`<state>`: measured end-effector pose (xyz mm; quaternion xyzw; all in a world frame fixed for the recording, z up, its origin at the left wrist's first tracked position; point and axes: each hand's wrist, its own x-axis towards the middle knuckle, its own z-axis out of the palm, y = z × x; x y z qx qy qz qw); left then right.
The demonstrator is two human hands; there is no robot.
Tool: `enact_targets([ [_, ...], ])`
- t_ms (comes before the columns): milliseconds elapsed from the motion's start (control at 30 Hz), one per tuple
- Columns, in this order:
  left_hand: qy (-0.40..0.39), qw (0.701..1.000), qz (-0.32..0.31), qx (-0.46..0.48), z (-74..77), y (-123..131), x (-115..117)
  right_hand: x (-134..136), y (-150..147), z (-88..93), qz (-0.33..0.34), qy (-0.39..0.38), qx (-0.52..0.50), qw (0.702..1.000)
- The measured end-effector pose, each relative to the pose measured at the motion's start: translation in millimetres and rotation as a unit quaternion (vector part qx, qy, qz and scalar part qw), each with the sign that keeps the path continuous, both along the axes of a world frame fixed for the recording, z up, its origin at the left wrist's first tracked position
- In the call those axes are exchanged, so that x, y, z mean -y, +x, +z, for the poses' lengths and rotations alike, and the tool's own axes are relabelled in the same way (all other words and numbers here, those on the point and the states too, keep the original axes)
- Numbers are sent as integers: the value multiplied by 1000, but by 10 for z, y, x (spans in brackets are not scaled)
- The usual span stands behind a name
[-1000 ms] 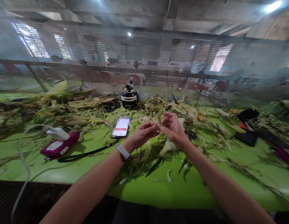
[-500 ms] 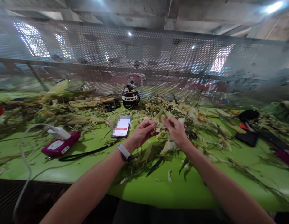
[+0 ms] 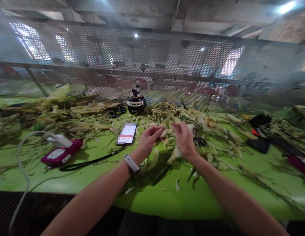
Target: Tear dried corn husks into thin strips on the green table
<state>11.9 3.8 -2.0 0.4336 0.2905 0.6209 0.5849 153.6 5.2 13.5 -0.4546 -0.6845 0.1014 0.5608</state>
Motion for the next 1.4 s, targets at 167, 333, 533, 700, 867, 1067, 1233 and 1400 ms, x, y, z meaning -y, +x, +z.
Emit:
enact_targets([
  [167,20,998,54,-6,58,27,58,-16,5,-1,8,19,-23,1000],
  [333,-104,983,-148,12,98,3,93,-5,-27,-34,30,9,-15,999],
  [533,-114,979,-167,39,88,24,125,30,-43,-44,16,-9,6,1000],
  [700,-178,958,-191,114,102,24,112,37,-23,-56,-5,0,32,999],
  [867,-217,936,-235,147,73,12,59,12,-9,-87,-24,16,64,998],
  [1067,-120,975,-185,38,-17,39,44,1,1,-101,-25,49,120,991],
  [1233,-15,992,-99,-73,-15,62,81,17,-13,-107,-6,37,137,990],
  [1400,35,989,-64,-131,14,51,46,9,-34,-102,-28,23,99,994],
])
